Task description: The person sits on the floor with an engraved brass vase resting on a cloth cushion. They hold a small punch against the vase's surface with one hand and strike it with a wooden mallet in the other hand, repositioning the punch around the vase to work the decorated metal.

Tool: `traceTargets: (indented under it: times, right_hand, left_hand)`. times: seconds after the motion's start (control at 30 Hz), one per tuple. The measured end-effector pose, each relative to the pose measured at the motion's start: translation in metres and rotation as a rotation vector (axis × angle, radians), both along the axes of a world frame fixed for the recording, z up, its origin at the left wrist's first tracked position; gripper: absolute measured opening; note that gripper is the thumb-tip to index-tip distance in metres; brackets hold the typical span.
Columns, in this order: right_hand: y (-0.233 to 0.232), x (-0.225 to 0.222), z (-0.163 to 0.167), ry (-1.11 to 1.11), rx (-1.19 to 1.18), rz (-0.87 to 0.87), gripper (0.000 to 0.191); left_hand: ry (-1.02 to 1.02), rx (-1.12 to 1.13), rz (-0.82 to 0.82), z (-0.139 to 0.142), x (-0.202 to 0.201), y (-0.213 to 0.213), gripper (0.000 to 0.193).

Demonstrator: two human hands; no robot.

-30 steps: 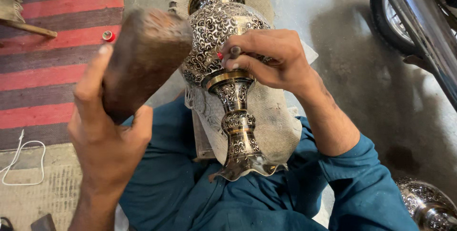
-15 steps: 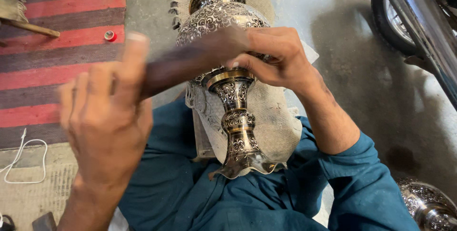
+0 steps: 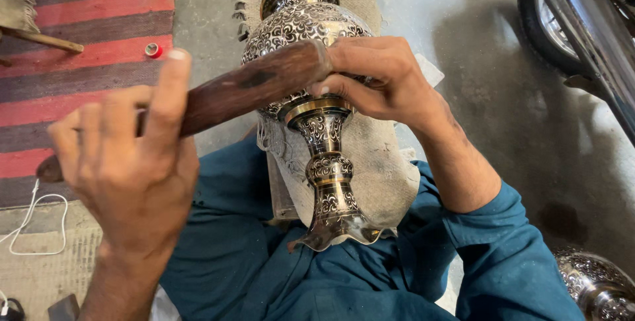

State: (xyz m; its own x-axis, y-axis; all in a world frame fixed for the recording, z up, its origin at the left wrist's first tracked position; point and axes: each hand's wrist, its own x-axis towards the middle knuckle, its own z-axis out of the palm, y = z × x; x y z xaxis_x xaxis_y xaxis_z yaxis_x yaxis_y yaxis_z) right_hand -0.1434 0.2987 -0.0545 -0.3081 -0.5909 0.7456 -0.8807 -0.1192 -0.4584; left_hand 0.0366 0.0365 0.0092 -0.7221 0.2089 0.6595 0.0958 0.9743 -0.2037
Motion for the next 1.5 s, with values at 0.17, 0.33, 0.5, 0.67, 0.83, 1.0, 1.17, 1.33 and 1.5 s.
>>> traceTargets:
  times: [0.17, 0.33, 0.5, 0.67, 0.83, 1.0, 1.17, 1.33, 1.5]
  right_hand:
    - [0.0, 0.0, 0.001, 0.019, -0.017, 0.022, 0.017]
    - [-0.002, -0.002, -0.002, 0.018, -0.007, 0.006, 0.022]
    - [-0.001, -0.002, -0.003, 0.006, 0.022, 0.01, 0.021]
    - [-0.003, -0.001, -0.001, 0.004, 0.015, 0.025, 0.022]
    - [-0.005, -0.001, 0.004, -0.009, 0.009, 0.095, 0.023]
    - [-0.006, 0.0, 0.007, -0.014, 0.013, 0.082, 0.023]
    - [-0.007, 0.002, 0.008, -0.026, 0.014, 0.069, 0.029]
    - [-0.006, 0.005, 0.011, -0.039, 0.02, 0.057, 0.024]
    - [-0.008, 0.007, 0.016, -0.039, 0.018, 0.06, 0.026]
  left_hand:
    - [-0.042, 0.05, -0.012, 0.009, -0.002, 0.006, 0.072]
    - [0.004, -0.123, 0.081, 0.015, -0.003, 0.008, 0.068]
    - [0.009, -0.118, 0.07, 0.009, -0.002, 0.007, 0.063]
    - [0.023, -0.034, 0.014, -0.001, 0.003, -0.001, 0.064]
    - [-0.037, 0.081, -0.012, -0.004, 0.004, -0.009, 0.065]
    - [-0.006, -0.093, 0.103, 0.004, 0.003, -0.006, 0.066]
    - [-0.022, -0.103, 0.099, 0.008, 0.001, -0.002, 0.066]
    - [-0.014, -0.02, 0.009, 0.001, 0.002, -0.011, 0.061]
    - [-0.013, 0.005, 0.005, -0.004, 0.002, -0.02, 0.059]
